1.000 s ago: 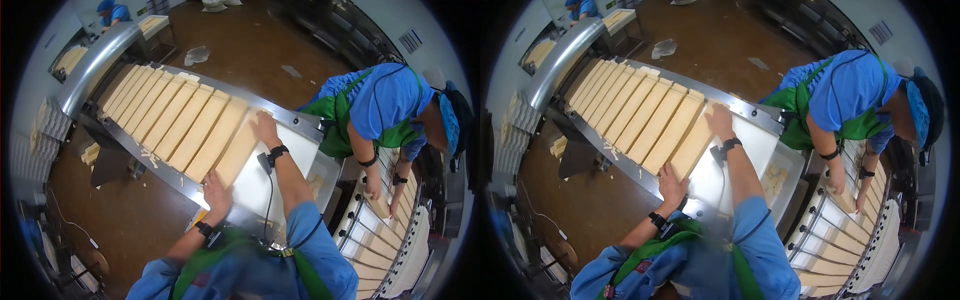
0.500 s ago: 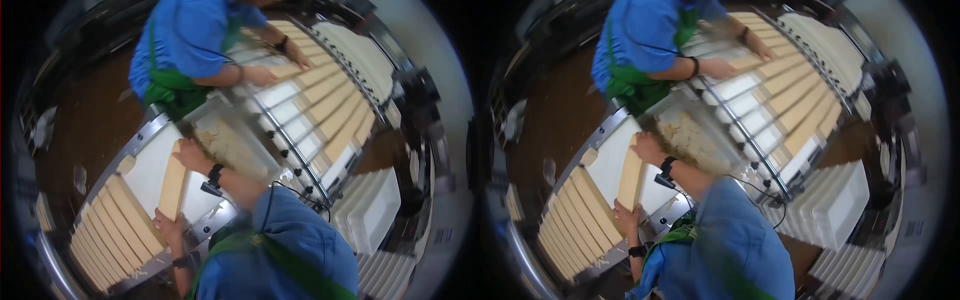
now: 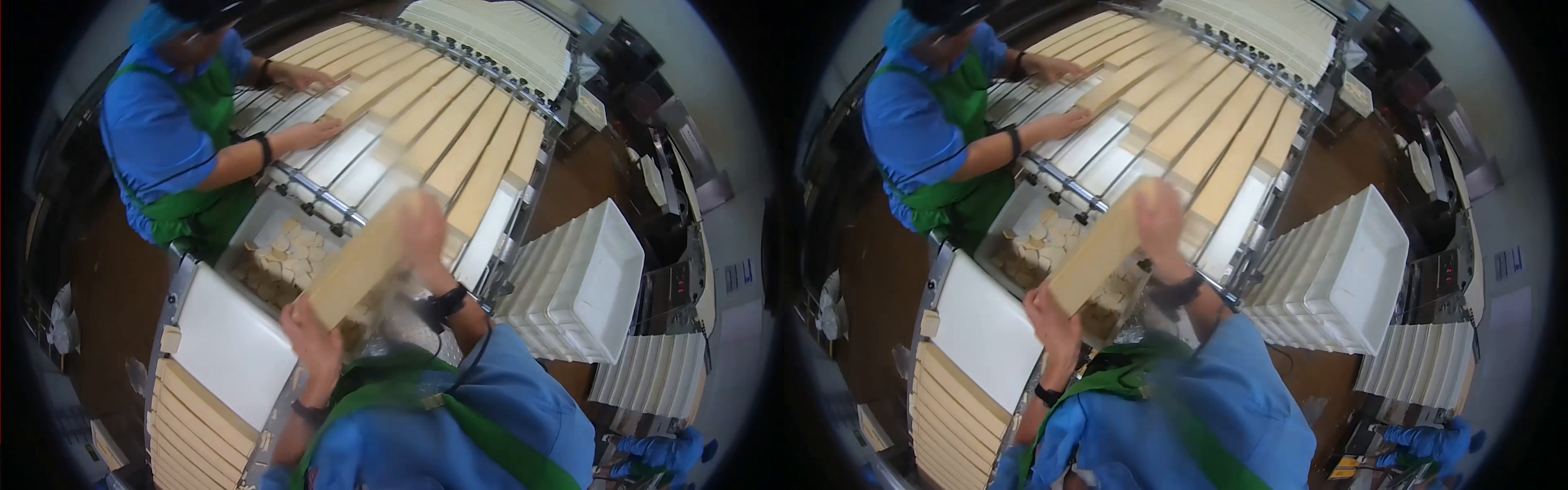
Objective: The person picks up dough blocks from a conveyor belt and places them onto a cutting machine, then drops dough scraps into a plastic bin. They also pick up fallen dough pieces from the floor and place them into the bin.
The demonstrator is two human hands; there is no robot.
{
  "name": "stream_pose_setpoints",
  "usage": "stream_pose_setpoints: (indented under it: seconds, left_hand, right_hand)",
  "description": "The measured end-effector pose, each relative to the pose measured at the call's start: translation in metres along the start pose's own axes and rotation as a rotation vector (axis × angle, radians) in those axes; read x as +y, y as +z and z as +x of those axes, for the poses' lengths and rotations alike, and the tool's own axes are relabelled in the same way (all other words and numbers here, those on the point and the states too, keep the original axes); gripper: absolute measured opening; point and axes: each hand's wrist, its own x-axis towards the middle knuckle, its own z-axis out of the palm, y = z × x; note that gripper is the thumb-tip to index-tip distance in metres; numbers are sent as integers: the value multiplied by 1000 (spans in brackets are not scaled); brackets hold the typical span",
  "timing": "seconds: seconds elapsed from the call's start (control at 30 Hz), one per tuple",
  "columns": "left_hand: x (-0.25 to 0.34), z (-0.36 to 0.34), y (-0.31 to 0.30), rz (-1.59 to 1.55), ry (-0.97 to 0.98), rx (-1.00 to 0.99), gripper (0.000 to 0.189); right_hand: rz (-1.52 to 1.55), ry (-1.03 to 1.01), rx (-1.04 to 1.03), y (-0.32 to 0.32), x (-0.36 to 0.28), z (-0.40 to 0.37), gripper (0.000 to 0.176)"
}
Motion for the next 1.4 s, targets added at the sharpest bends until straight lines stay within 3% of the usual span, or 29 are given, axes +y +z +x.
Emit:
stream_pose_setpoints:
  seconds: [0.07,0.13,0.17,0.23,0.27,0.33,0.4,0.47,0.5,0.63,0.7,0.73,0.87,0.9,0.97,1.07,1.27,1.33,1.4]
  left_hand:
    - [63,10,20,3,135,-132,85]
    - [102,10,54,-145,188,-335,85]
    - [120,6,69,-147,188,-339,85]
    - [151,-3,97,-341,152,-648,87]
    - [159,-12,115,-342,149,-650,87]
    - [174,-23,143,-333,178,-826,91]
    - [184,-20,162,-351,142,-841,94]
    - [190,1,175,-390,9,-942,93]
    - [191,8,183,-380,-18,-983,94]
    - [219,-4,214,-422,-7,-802,88]
    - [224,-11,245,-552,-186,-554,88]
    - [223,-10,252,-557,-193,-553,88]
    - [208,-10,269,-426,-248,-429,95]
    - [205,-11,274,-437,-186,-393,97]
    - [208,-13,267,-502,-183,-365,90]
    - [209,-9,252,-574,-163,-416,88]
    - [200,-5,230,-562,-201,-463,86]
    - [181,0,200,-517,-129,-543,86]
    - [146,10,163,-560,-134,-386,77]
  right_hand:
    - [-50,227,-30,-55,48,45,37]
    - [-97,336,2,-98,106,73,36]
    - [-102,338,2,-117,132,83,36]
    - [-44,493,-147,-143,178,97,38]
    - [-47,494,-149,-147,199,100,38]
    - [-178,478,-363,-150,226,106,39]
    - [-213,482,-461,-143,261,107,37]
    - [-257,62,-547,-120,317,99,35]
    - [-351,159,-646,-116,318,106,39]
    - [-612,140,-413,-131,280,118,43]
    - [-574,95,-292,-139,279,112,50]
    - [-576,89,-298,-145,271,106,50]
    - [-230,2,-515,-171,234,43,65]
    - [-219,2,-536,-176,218,32,65]
    - [-125,42,-832,-194,180,14,76]
    - [-257,-11,-930,-194,182,1,83]
    - [-304,-86,-992,-193,165,12,95]
    - [-486,-164,-956,-185,169,4,96]
    - [-575,-193,-932,-180,171,-2,93]
